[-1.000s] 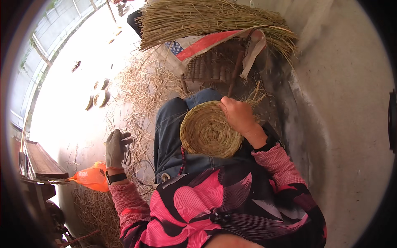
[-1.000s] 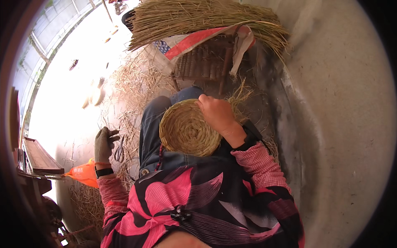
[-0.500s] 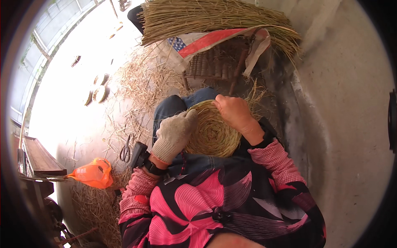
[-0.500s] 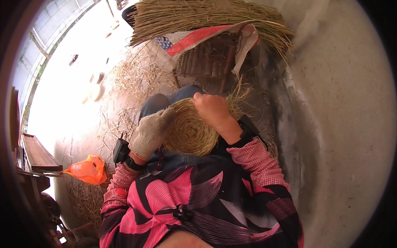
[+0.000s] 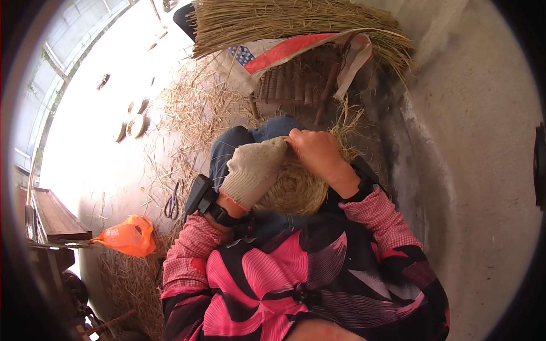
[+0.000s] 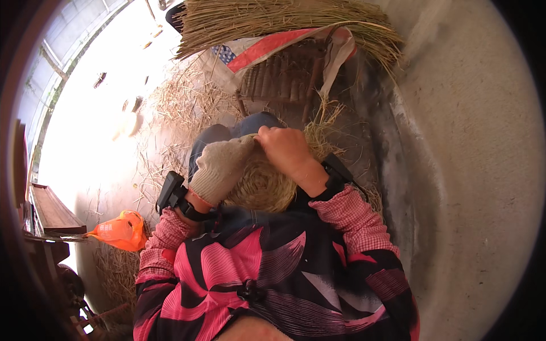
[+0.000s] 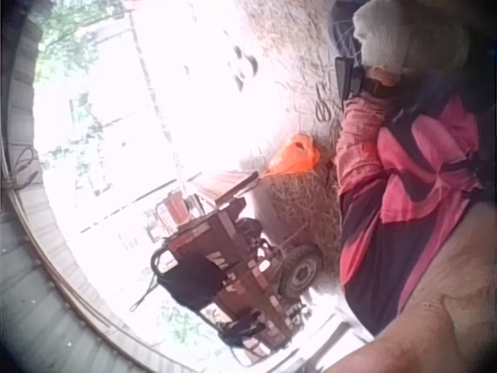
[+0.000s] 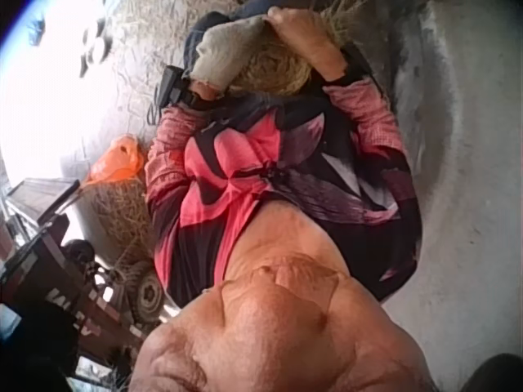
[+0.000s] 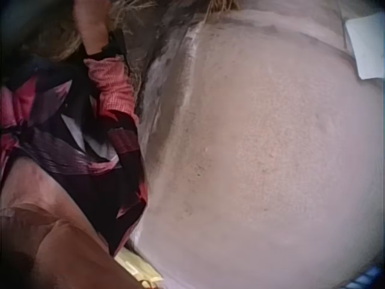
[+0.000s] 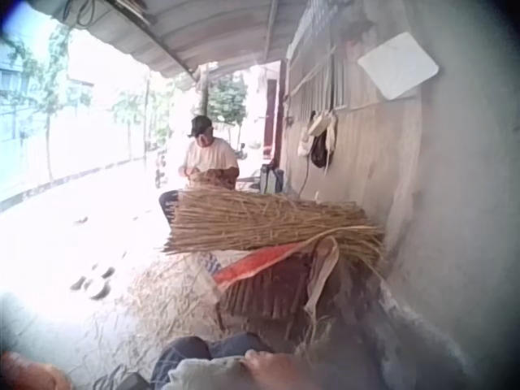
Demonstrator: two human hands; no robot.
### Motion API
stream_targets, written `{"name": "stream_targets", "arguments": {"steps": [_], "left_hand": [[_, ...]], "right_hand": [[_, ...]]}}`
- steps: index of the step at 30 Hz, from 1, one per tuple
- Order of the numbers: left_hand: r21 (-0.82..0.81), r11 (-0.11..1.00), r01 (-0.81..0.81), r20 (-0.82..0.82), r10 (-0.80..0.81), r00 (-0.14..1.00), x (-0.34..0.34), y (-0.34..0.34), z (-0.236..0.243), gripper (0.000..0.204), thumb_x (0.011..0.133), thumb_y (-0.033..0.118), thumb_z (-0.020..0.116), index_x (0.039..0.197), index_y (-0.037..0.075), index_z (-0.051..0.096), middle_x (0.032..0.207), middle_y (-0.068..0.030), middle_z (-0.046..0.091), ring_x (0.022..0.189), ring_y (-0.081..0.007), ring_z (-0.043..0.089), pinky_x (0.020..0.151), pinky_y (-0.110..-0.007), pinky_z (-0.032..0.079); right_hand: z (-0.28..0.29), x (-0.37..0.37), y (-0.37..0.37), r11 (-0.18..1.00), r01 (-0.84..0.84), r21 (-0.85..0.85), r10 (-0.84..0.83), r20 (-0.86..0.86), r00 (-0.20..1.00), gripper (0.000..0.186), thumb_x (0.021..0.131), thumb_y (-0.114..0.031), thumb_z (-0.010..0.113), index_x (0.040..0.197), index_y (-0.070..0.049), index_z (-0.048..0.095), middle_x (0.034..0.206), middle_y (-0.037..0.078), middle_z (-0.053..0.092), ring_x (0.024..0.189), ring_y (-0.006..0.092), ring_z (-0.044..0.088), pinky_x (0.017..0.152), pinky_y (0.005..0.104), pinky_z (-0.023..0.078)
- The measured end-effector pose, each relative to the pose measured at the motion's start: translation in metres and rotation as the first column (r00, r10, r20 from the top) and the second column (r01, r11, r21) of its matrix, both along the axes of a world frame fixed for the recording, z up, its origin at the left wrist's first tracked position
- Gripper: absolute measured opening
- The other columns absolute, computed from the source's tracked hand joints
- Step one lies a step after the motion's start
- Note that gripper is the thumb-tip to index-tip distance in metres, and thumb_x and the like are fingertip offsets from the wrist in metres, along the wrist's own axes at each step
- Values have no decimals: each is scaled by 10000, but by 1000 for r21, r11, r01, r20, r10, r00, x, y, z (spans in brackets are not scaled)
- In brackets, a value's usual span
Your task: The recorder is weaving a small straw basket using a needle-like tool and dried straw.
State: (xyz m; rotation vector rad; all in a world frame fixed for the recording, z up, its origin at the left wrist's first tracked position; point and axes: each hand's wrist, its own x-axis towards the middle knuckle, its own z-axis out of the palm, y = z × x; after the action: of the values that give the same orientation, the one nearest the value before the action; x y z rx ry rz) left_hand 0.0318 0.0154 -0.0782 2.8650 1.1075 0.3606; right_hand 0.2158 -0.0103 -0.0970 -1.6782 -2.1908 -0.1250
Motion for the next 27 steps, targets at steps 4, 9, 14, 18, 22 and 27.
{"name": "stream_targets", "arguments": {"steps": [4, 9, 14, 18, 22, 27], "left_hand": [[-81, 991, -106, -97, 98, 990, -7, -5, 25, 185, 900, 187, 570, 1056, 88, 591, 832, -109, 679, 726, -339, 678, 595, -435, 524], [-150, 987, -50, 138, 71, 988, -39, -22, 26, 204, 904, 237, 595, 1033, 79, 600, 838, -145, 667, 738, -356, 664, 602, -467, 501], [-5, 994, -110, 227, 108, 968, -33, -20, 18, 207, 895, 195, 608, 1055, 63, 611, 932, -145, 686, 790, -333, 680, 623, -426, 528], [-560, 768, 311, 796, 395, 459, -95, -26, 47, 373, 948, 186, 573, 1286, 29, 557, 1030, -99, 657, 842, -131, 637, 688, -269, 526], [-558, 484, -674, 341, 874, 346, -220, 2, 17, 341, 959, 236, 580, 1225, 24, 560, 997, -132, 643, 824, -219, 670, 633, -288, 541], [-400, 815, -419, 670, 573, 473, -182, -5, 3, 297, 945, 150, 642, 1217, 33, 625, 1097, -34, 650, 902, -111, 576, 759, -275, 479]], "right_hand": [[-1, 6, 0, 999, 35, 35, -34, -22, 999, 240, 950, -306, 576, 856, -85, 558, 710, 107, 665, 660, 317, 677, 557, 429, 524], [-8, 8, -2, 994, 18, 104, -8, -99, 995, 234, 935, -295, 598, 845, -89, 532, 716, 108, 643, 654, 318, 658, 547, 437, 509], [22, -13, -3, 960, -148, 239, 152, 1, 988, 208, 895, -245, 652, 829, -93, 526, 691, 87, 578, 616, 297, 631, 510, 395, 492], [43, 15, -11, 903, -202, 379, 216, 6, 976, 205, 890, -246, 657, 849, -88, 533, 681, 77, 528, 594, 276, 608, 489, 382, 470], [50, 29, -19, 833, -311, 458, 306, 88, 948, 242, 894, -288, 649, 884, -68, 547, 685, 77, 501, 575, 259, 582, 481, 376, 451], [43, 19, -16, 813, -378, 443, 365, 118, 924, 264, 893, -303, 647, 897, -55, 558, 689, 78, 505, 572, 264, 575, 488, 368, 457]]}}
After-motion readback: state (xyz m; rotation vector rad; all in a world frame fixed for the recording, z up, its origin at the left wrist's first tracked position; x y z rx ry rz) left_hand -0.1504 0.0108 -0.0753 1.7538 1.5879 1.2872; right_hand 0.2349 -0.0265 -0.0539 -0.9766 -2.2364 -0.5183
